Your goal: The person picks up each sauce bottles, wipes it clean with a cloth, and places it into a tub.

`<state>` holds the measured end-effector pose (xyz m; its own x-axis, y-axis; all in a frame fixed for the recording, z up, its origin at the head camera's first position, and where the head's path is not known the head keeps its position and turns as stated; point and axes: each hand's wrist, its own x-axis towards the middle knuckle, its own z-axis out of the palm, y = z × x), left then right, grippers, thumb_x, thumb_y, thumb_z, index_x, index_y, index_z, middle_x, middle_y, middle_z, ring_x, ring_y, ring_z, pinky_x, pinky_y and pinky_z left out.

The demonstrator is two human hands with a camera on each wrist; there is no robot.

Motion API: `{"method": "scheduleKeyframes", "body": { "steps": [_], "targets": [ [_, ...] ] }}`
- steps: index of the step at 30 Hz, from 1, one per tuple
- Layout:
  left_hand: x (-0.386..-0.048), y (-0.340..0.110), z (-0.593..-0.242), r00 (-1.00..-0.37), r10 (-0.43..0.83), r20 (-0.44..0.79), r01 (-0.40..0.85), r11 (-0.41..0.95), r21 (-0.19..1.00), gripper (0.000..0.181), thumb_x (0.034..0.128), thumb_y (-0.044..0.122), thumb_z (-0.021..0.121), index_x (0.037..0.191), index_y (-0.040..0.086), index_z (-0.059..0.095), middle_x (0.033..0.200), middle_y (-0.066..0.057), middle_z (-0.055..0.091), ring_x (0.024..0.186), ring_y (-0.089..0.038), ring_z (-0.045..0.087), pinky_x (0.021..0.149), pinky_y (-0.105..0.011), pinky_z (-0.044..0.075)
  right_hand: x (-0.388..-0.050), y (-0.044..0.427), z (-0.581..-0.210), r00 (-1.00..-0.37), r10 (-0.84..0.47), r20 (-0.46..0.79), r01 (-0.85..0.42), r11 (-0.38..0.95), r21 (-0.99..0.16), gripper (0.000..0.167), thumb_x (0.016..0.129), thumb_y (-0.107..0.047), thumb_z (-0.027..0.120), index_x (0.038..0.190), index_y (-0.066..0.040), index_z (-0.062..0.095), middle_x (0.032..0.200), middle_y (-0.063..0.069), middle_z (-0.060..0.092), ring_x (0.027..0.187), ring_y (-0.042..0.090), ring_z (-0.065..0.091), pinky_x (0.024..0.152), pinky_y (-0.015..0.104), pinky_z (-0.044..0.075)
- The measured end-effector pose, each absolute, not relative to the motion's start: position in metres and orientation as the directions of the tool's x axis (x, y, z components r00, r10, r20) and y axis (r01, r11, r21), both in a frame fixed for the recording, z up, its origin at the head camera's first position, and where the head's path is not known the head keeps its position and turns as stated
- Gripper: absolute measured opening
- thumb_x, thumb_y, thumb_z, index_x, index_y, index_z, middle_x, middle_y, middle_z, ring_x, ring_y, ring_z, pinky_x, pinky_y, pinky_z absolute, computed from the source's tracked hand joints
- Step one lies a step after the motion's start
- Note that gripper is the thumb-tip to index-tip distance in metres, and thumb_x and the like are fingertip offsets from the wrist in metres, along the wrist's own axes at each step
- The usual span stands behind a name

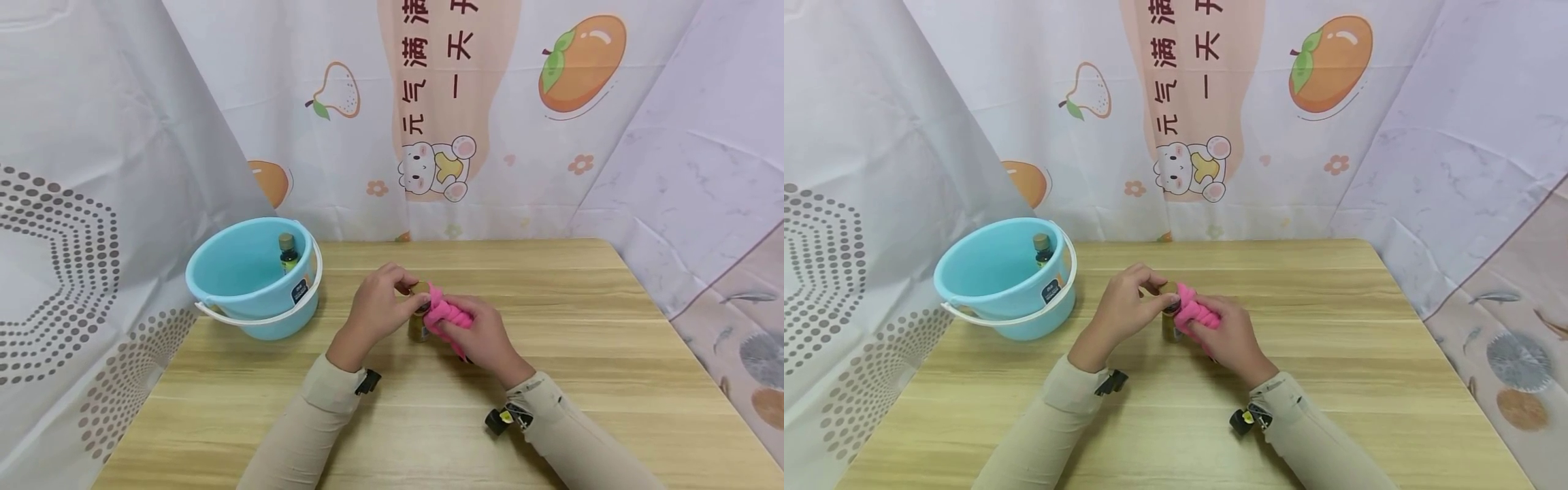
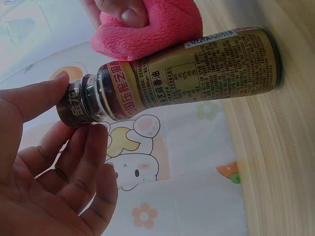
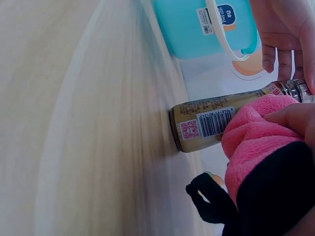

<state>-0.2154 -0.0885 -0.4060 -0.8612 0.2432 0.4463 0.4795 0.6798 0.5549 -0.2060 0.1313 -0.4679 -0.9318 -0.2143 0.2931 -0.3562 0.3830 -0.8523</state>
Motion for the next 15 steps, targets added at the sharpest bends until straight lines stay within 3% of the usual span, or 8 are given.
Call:
{"method": "scheduleKeyframes", "body": {
  "steps": [7, 12, 15],
  "targets": [
    [-0.2163, -0.0891, -0.4069, -0.862, 0.231, 0.452, 0.476, 0.677, 0.561, 0.026, 0.0862, 0.038, 0.086, 0.097, 0.016, 0.075, 0.093, 0.003, 0.068, 0.087, -0.012, 0.069, 0.072, -0.031, 0.056, -0.2077, 0.1317, -0.4707, -0.946, -0.237, 0.221, -0.303, 0.404, -0.863, 0.038, 0.089, -0.019, 0.084, 0.125, -0.025, 0.075, 0.105, 0.006, 0.071, 0.071, 0.018, 0.066, 0.057, 0.031, 0.058],
    [-0.2163, -0.0890, -0.4079, -0.859, 0.225, 0.460, 0.476, 0.684, 0.552, 0.028, 0.0851, 0.040, 0.086, 0.095, 0.017, 0.075, 0.092, 0.004, 0.067, 0.087, -0.011, 0.068, 0.072, -0.031, 0.056, -0.2090, 0.1322, -0.4745, -0.956, -0.253, 0.148, -0.248, 0.431, -0.868, 0.040, 0.090, -0.018, 0.081, 0.129, -0.025, 0.073, 0.090, 0.005, 0.071, 0.053, 0.016, 0.062, 0.047, 0.032, 0.055],
    [-0.2155, -0.0884, -0.4077, -0.855, 0.228, 0.466, 0.481, 0.685, 0.547, 0.028, 0.0846, 0.040, 0.087, 0.095, 0.016, 0.074, 0.092, 0.004, 0.067, 0.087, -0.012, 0.068, 0.072, -0.032, 0.056, -0.2094, 0.1323, -0.4777, -0.957, -0.256, 0.135, -0.250, 0.492, -0.834, 0.041, 0.090, -0.022, 0.081, 0.130, -0.025, 0.073, 0.093, 0.002, 0.073, 0.061, 0.014, 0.063, 0.053, 0.030, 0.056]
  ]
}}
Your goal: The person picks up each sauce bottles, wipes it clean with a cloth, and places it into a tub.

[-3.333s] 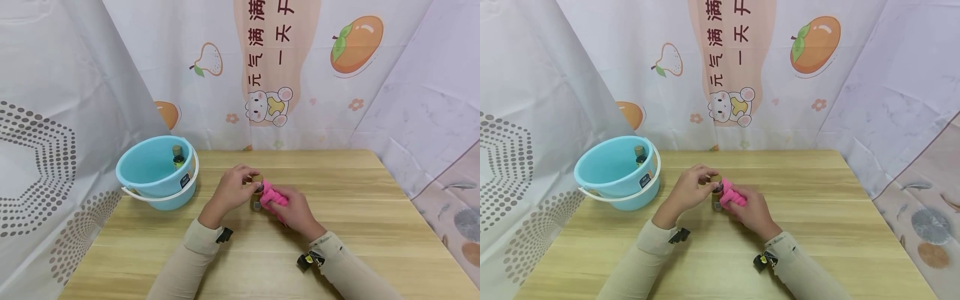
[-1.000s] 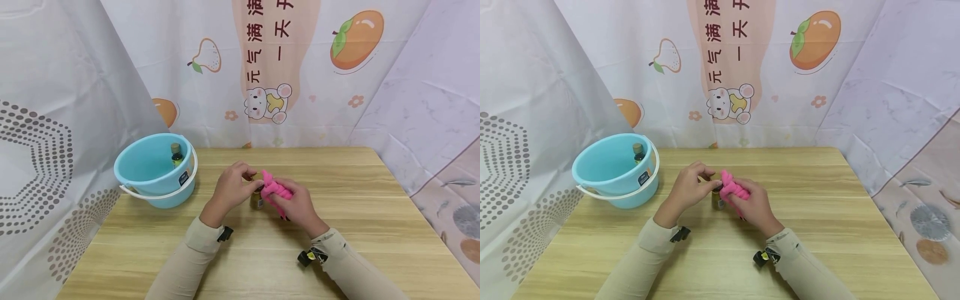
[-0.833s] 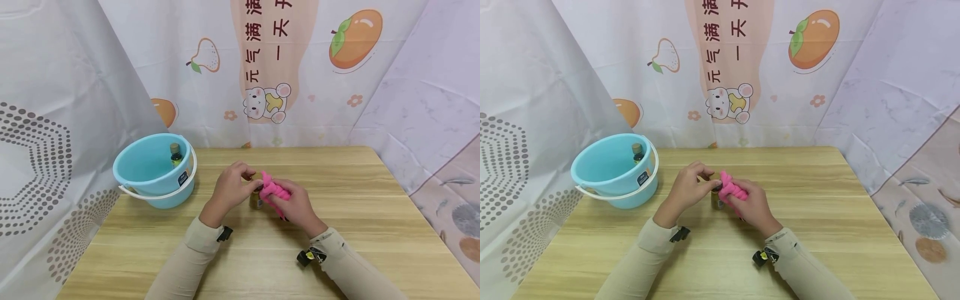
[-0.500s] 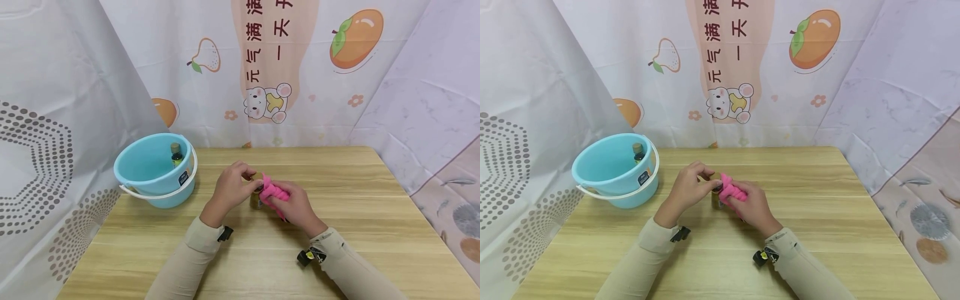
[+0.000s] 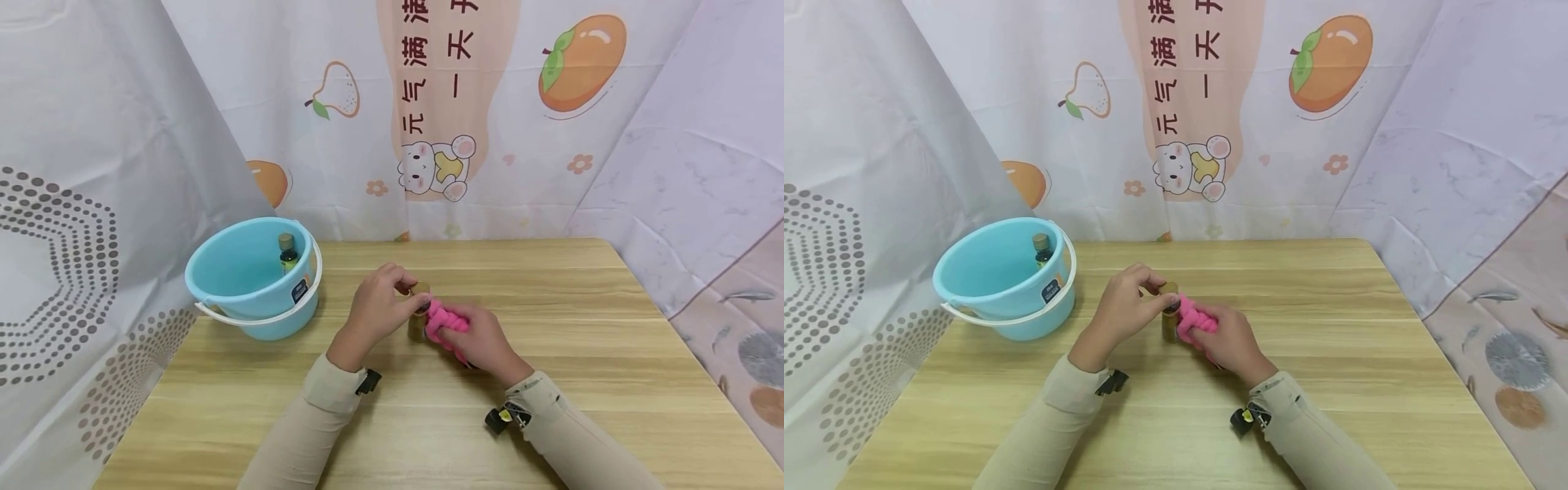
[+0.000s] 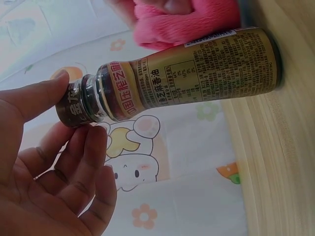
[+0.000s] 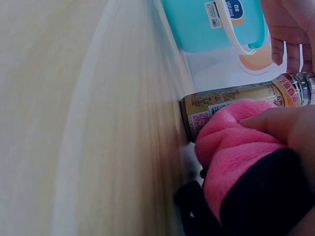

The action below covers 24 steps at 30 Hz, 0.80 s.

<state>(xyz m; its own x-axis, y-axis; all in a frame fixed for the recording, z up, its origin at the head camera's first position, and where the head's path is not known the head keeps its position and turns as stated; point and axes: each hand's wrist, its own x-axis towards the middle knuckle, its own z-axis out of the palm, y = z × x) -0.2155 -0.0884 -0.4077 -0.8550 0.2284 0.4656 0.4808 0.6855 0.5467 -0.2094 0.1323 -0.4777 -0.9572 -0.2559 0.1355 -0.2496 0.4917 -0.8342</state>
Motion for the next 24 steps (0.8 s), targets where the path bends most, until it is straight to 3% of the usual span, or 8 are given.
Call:
{"method": "scheduleKeyframes", "body": {
  "steps": [4, 9, 18, 24],
  "targets": [
    [-0.2147, -0.0864, -0.4060, -0.859, 0.228, 0.459, 0.475, 0.692, 0.544, 0.028, 0.0849, 0.040, 0.086, 0.094, 0.016, 0.073, 0.092, 0.004, 0.067, 0.087, -0.012, 0.068, 0.072, -0.031, 0.056, -0.2101, 0.1331, -0.4798, -0.960, -0.253, 0.122, -0.250, 0.566, -0.786, 0.042, 0.089, -0.025, 0.082, 0.130, -0.023, 0.073, 0.103, 0.001, 0.074, 0.075, 0.013, 0.062, 0.063, 0.028, 0.055],
    [-0.2132, -0.0858, -0.4036, -0.868, 0.219, 0.446, 0.457, 0.703, 0.544, 0.029, 0.0852, 0.040, 0.086, 0.093, 0.016, 0.073, 0.093, 0.005, 0.066, 0.087, -0.011, 0.067, 0.073, -0.031, 0.056, -0.2117, 0.1330, -0.4803, -0.957, -0.254, 0.137, -0.267, 0.597, -0.757, 0.043, 0.088, -0.025, 0.083, 0.130, -0.021, 0.073, 0.110, 0.002, 0.074, 0.081, 0.015, 0.063, 0.068, 0.030, 0.055],
    [-0.2132, -0.0856, -0.4037, -0.869, 0.227, 0.441, 0.456, 0.714, 0.531, 0.030, 0.0854, 0.042, 0.086, 0.094, 0.016, 0.073, 0.094, 0.005, 0.067, 0.087, -0.011, 0.067, 0.073, -0.030, 0.056, -0.2100, 0.1339, -0.4783, -0.958, -0.235, 0.164, -0.263, 0.489, -0.832, 0.041, 0.087, -0.020, 0.083, 0.127, -0.020, 0.075, 0.098, 0.004, 0.074, 0.071, 0.015, 0.064, 0.060, 0.029, 0.057],
    [-0.2137, -0.0861, -0.4031, -0.869, 0.223, 0.442, 0.455, 0.711, 0.536, 0.029, 0.0853, 0.042, 0.086, 0.092, 0.017, 0.073, 0.093, 0.001, 0.068, 0.086, -0.011, 0.066, 0.071, -0.031, 0.055, -0.2087, 0.1328, -0.4722, -0.962, -0.206, 0.178, -0.253, 0.430, -0.867, 0.039, 0.087, -0.021, 0.084, 0.124, -0.025, 0.076, 0.096, 0.003, 0.074, 0.068, 0.018, 0.065, 0.056, 0.032, 0.058]
  ]
}}
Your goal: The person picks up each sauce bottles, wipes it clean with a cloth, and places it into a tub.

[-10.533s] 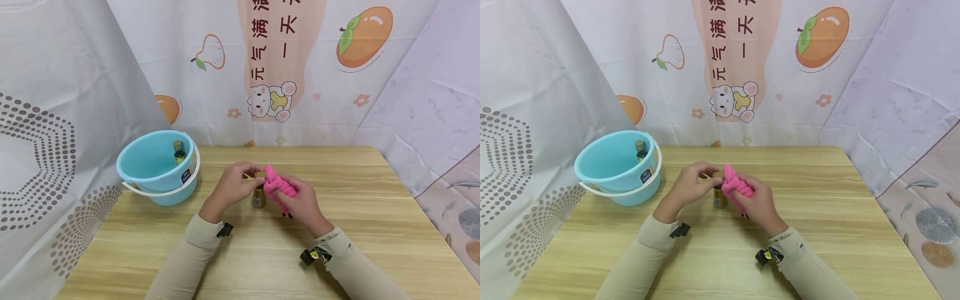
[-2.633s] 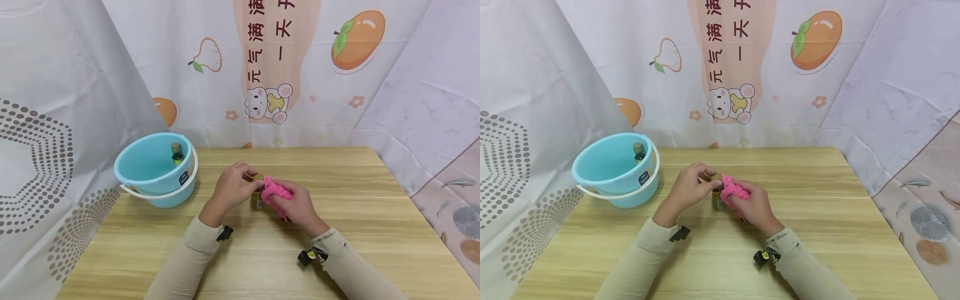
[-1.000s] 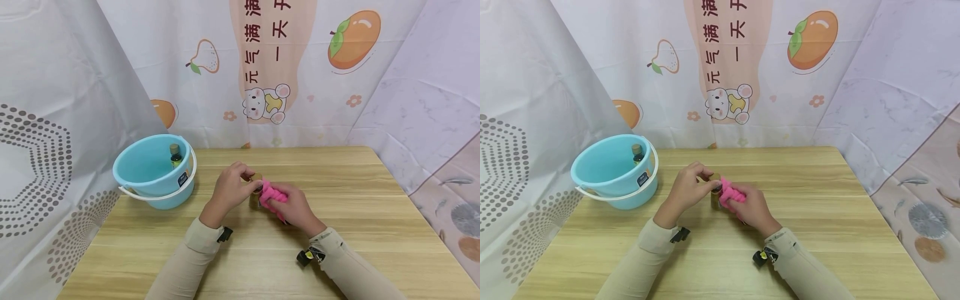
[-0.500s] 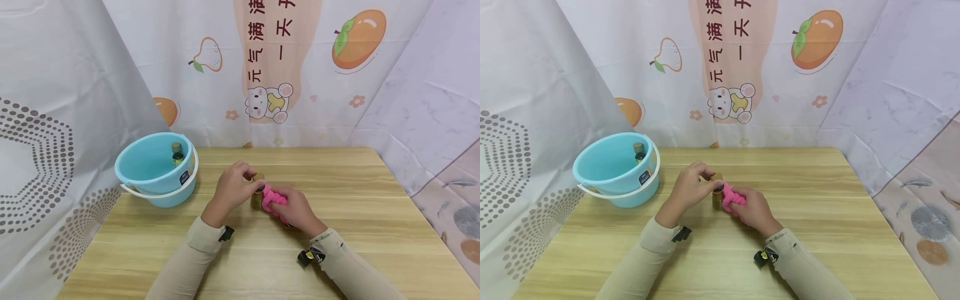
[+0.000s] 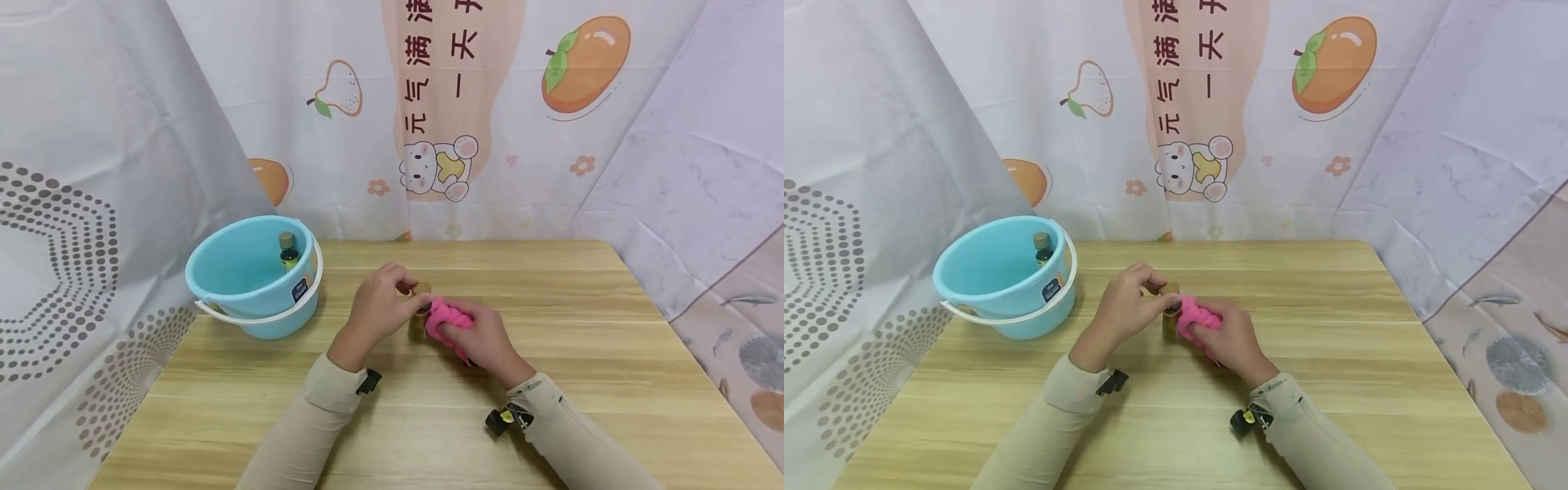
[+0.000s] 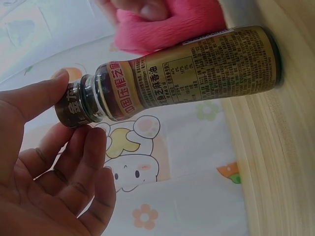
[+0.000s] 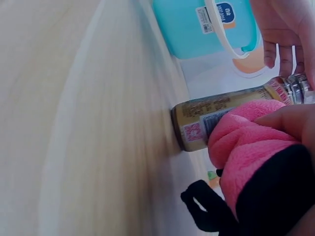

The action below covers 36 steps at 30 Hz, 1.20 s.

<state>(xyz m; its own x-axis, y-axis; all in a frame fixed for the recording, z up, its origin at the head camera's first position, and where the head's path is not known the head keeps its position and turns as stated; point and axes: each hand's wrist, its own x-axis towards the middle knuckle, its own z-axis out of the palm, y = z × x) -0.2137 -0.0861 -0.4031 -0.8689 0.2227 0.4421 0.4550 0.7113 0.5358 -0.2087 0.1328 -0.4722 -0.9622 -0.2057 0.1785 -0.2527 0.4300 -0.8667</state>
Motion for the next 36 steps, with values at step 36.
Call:
{"method": "scheduleKeyframes", "body": {
  "steps": [36],
  "targets": [
    [-0.215, -0.086, -0.406, -0.856, 0.218, 0.469, 0.460, 0.734, 0.499, 0.029, 0.0852, 0.040, 0.086, 0.092, 0.015, 0.072, 0.092, 0.003, 0.067, 0.086, -0.012, 0.066, 0.072, -0.031, 0.056, -0.207, 0.131, -0.470, -0.928, -0.176, 0.328, -0.372, 0.453, -0.810, 0.037, 0.086, -0.018, 0.085, 0.122, -0.021, 0.077, 0.114, 0.004, 0.073, 0.090, 0.018, 0.063, 0.071, 0.029, 0.057]
  ]
}}
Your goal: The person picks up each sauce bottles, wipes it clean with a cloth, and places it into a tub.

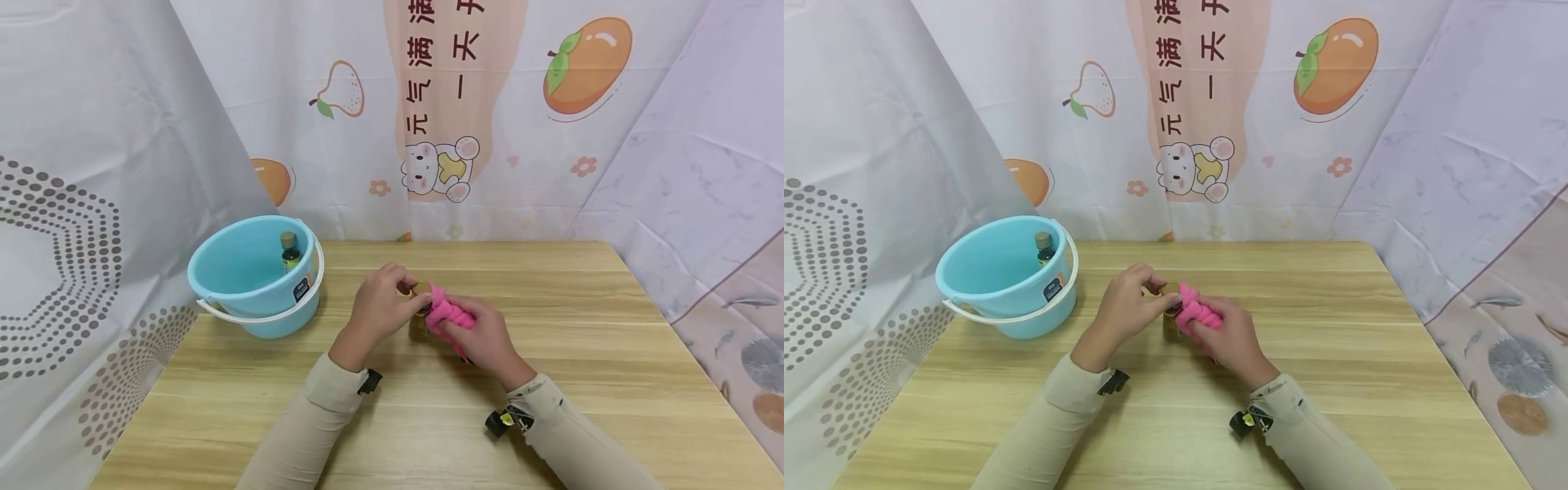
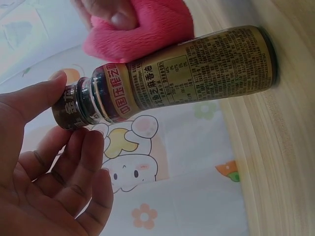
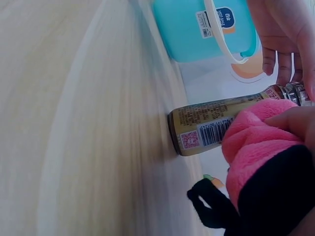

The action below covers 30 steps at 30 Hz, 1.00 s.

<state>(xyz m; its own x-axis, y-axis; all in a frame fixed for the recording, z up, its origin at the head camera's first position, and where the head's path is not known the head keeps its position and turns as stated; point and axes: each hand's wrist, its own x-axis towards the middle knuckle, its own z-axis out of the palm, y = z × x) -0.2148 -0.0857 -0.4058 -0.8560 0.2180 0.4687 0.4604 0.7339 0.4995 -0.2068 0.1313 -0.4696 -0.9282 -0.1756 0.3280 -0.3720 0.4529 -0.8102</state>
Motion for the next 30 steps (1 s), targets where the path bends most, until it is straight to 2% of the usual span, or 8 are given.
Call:
{"method": "scheduleKeyframes", "body": {
  "steps": [4, 9, 14, 18, 22, 25, 27, 30],
  "targets": [
    [-0.216, -0.086, -0.406, -0.851, 0.220, 0.478, 0.466, 0.737, 0.490, 0.030, 0.0855, 0.042, 0.085, 0.091, 0.016, 0.072, 0.091, 0.004, 0.066, 0.085, -0.011, 0.066, 0.072, -0.029, 0.056, -0.208, 0.132, -0.471, -0.933, -0.202, 0.298, -0.359, 0.455, -0.815, 0.037, 0.087, -0.019, 0.084, 0.123, -0.021, 0.077, 0.111, 0.003, 0.072, 0.086, 0.017, 0.063, 0.069, 0.029, 0.057],
    [-0.215, -0.085, -0.405, -0.854, 0.214, 0.475, 0.460, 0.737, 0.495, 0.030, 0.0854, 0.042, 0.085, 0.090, 0.016, 0.072, 0.092, 0.005, 0.065, 0.085, -0.010, 0.065, 0.071, -0.029, 0.055, -0.211, 0.133, -0.474, -0.939, -0.241, 0.245, -0.332, 0.453, -0.828, 0.039, 0.089, -0.020, 0.082, 0.126, -0.026, 0.075, 0.105, 0.001, 0.072, 0.072, 0.016, 0.064, 0.060, 0.029, 0.058],
    [-0.213, -0.084, -0.403, -0.868, 0.212, 0.450, 0.441, 0.745, 0.500, 0.030, 0.0866, 0.043, 0.084, 0.092, 0.016, 0.072, 0.093, 0.002, 0.067, 0.085, -0.012, 0.065, 0.071, -0.030, 0.055, -0.212, 0.134, -0.479, -0.950, -0.263, 0.169, -0.286, 0.516, -0.808, 0.041, 0.089, -0.019, 0.081, 0.129, -0.024, 0.074, 0.100, 0.000, 0.073, 0.073, 0.014, 0.064, 0.061, 0.028, 0.056],
    [-0.211, -0.084, -0.402, -0.875, 0.218, 0.431, 0.421, 0.783, 0.458, 0.034, 0.0878, 0.049, 0.081, 0.096, 0.017, 0.072, 0.096, 0.001, 0.068, 0.085, -0.013, 0.065, 0.067, -0.029, 0.054, -0.212, 0.134, -0.482, -0.957, -0.261, 0.125, -0.257, 0.565, -0.784, 0.043, 0.089, -0.020, 0.081, 0.131, -0.022, 0.073, 0.098, 0.001, 0.073, 0.073, 0.013, 0.064, 0.062, 0.028, 0.055],
    [-0.211, -0.085, -0.401, -0.866, 0.237, 0.441, 0.432, 0.798, 0.420, 0.049, 0.0894, 0.053, 0.077, 0.121, 0.016, 0.069, 0.108, 0.001, 0.068, 0.093, -0.012, 0.069, 0.068, -0.030, 0.056, -0.211, 0.134, -0.483, -0.957, -0.258, 0.132, -0.261, 0.569, -0.780, 0.044, 0.088, -0.021, 0.083, 0.131, -0.022, 0.073, 0.100, 0.002, 0.074, 0.074, 0.012, 0.065, 0.063, 0.028, 0.055],
    [-0.212, -0.088, -0.400, -0.841, 0.273, 0.467, 0.482, 0.769, 0.420, 0.058, 0.0922, 0.047, 0.076, 0.138, 0.015, 0.063, 0.119, 0.001, 0.067, 0.101, -0.014, 0.070, 0.075, -0.032, 0.059, -0.211, 0.134, -0.483, -0.956, -0.261, 0.136, -0.265, 0.563, -0.783, 0.043, 0.088, -0.021, 0.083, 0.130, -0.022, 0.073, 0.100, 0.001, 0.075, 0.073, 0.012, 0.065, 0.064, 0.027, 0.056],
    [-0.213, -0.090, -0.400, -0.820, 0.306, 0.483, 0.523, 0.745, 0.415, 0.052, 0.0942, 0.041, 0.075, 0.138, 0.015, 0.065, 0.124, 0.001, 0.067, 0.104, -0.014, 0.070, 0.079, -0.034, 0.060, -0.211, 0.134, -0.482, -0.954, -0.263, 0.141, -0.271, 0.563, -0.781, 0.043, 0.088, -0.021, 0.083, 0.130, -0.021, 0.073, 0.100, 0.002, 0.075, 0.074, 0.012, 0.065, 0.064, 0.027, 0.056],
    [-0.213, -0.093, -0.400, -0.799, 0.358, 0.483, 0.569, 0.710, 0.414, 0.035, 0.0965, 0.033, 0.074, 0.127, 0.015, 0.073, 0.120, 0.002, 0.069, 0.104, -0.014, 0.069, 0.085, -0.035, 0.059, -0.211, 0.134, -0.481, -0.955, -0.257, 0.148, -0.274, 0.574, -0.772, 0.044, 0.088, -0.022, 0.084, 0.130, -0.020, 0.073, 0.104, 0.002, 0.074, 0.076, 0.012, 0.064, 0.065, 0.027, 0.055]
  ]
}}
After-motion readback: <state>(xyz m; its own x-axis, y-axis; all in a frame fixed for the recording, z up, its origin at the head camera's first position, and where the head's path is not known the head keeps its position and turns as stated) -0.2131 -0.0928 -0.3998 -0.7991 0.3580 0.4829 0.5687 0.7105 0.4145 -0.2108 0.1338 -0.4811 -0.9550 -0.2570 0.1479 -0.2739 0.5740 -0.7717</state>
